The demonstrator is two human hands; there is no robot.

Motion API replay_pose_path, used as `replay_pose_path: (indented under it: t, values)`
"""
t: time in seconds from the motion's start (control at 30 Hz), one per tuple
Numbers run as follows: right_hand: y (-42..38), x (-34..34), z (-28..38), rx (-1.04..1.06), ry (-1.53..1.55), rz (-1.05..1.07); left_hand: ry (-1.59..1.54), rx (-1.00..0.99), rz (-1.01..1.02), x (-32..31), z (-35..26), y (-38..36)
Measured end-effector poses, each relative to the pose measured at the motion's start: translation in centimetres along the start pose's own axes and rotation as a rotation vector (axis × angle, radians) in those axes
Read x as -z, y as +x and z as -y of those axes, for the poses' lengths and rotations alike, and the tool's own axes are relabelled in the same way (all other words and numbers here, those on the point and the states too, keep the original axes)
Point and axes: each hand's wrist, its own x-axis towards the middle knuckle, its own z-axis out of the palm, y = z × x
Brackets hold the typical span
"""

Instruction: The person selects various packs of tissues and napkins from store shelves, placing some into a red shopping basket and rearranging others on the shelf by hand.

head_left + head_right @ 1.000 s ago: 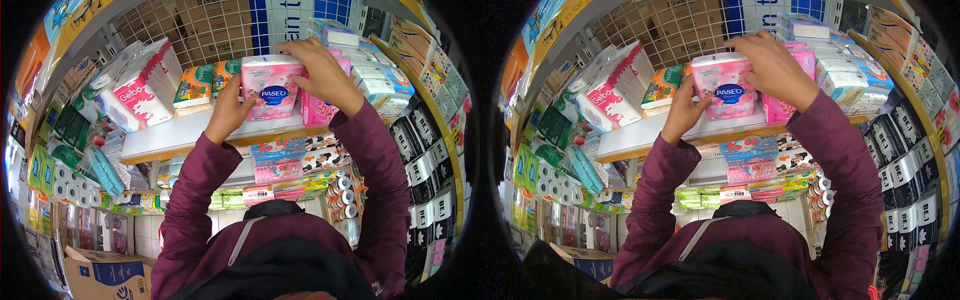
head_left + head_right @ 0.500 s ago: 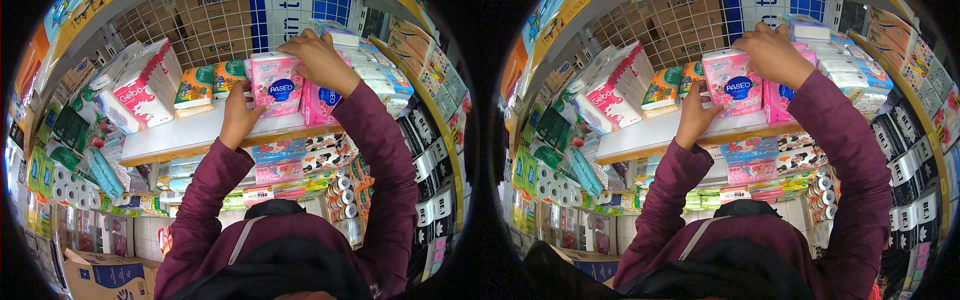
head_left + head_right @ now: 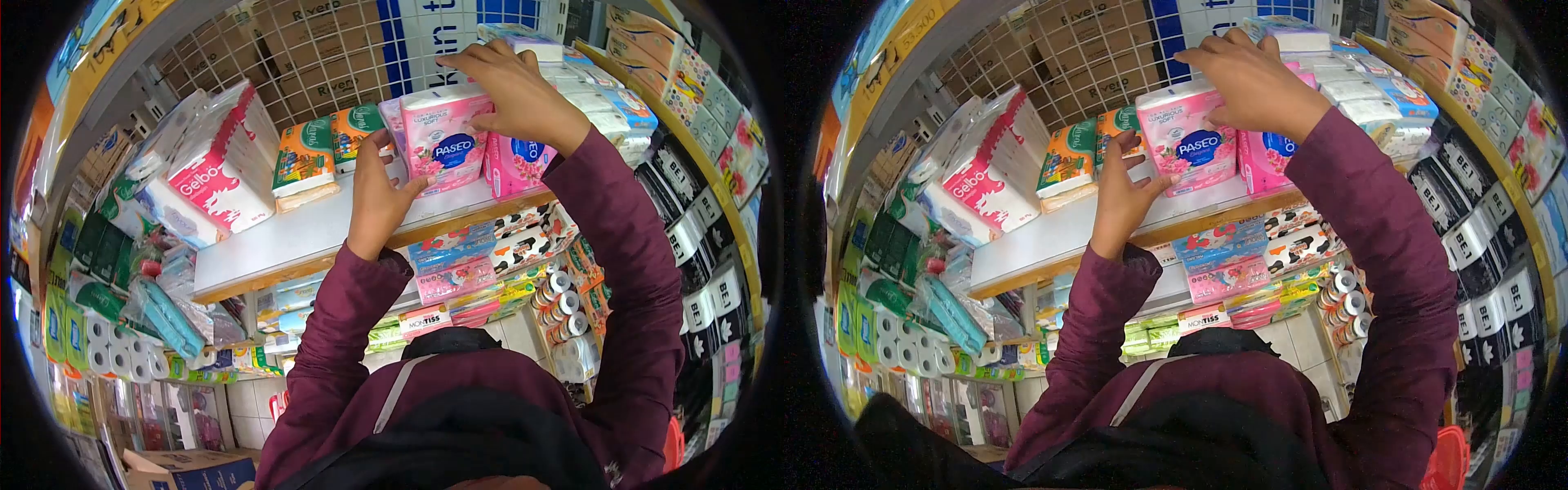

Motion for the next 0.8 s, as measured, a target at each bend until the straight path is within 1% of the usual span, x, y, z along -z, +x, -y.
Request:
replay_pose_path:
  t: [0.03, 0.1, 0.2, 0.23, 0.3, 0.33, 0.4, 0.43, 0.5, 0.57, 0.6, 0.63, 0.7, 0.77, 0.8]
  values:
    - [-0.1, 0.0, 0.1, -0.015, -0.007, 0.002, 0.002, -0.006, -0.002, 0.1, -0.2, -0.1]
    - [-0.5, 0.1, 0.1, 0.024, -0.025, -0.127, -0.004, -0.019, 0.013, 0.3, -0.4, -0.2]
    - [-1.8, 2.1, 0.7, -0.019, -0.075, -0.148, -0.017, -0.049, -0.014, 0.5, -0.7, -0.6]
    - [-2.6, 3.2, 1.1, -0.04, -0.088, -0.142, -0.026, -0.056, 0.007, 0.6, -0.6, -0.7]
    - [-4.6, 6.2, 2.3, -0.066, -0.015, -0.129, -0.025, -0.137, -0.067, 0.7, -0.4, -1.1]
    - [-5.9, 7.7, 2.7, -0.095, -0.032, -0.124, 0.001, -0.139, -0.08, 1.0, -1.0, -1.4]
    - [-9.2, 10.7, 3.6, -0.05, 0.008, -0.196, -0.009, -0.19, -0.122, 1.5, -1.5, -1.8]
    - [-11.4, 12.1, 4.1, -0.106, 0.019, -0.234, -0.01, -0.216, -0.142, 1.8, -1.8, -2.0]
    - [-16.4, 15.9, 5.9, -0.358, -0.039, -0.167, -0.034, -0.314, -0.196, 2.4, -1.9, -2.4]
    - [-22.4, 18.5, 7.8, -0.595, -0.087, -0.266, -0.002, -0.357, -0.251, 2.8, -1.8, -2.7]
    - [-24.9, 18.8, 8.8, -0.637, -0.067, -0.418, -0.001, -0.356, -0.262, 2.9, -1.7, -2.8]
    - [-28.2, 20.5, 9.8, -0.7, -0.126, -0.406, 0.0, -0.353, -0.273, 2.9, -1.6, -3.0]
    - [-33.6, 22.7, 12.5, -0.9, -0.196, -0.461, 0.026, -0.384, -0.309, 2.7, -1.6, -3.3]
    - [-38.7, 24.1, 15.7, -1.105, -0.162, -0.586, -0.011, -0.396, -0.375, 2.0, -1.8, -3.6]
    - [-41.8, 25.2, 17.4, -1.213, -0.135, -0.618, 0.027, -0.351, -0.416, 1.8, -2.1, -3.8]
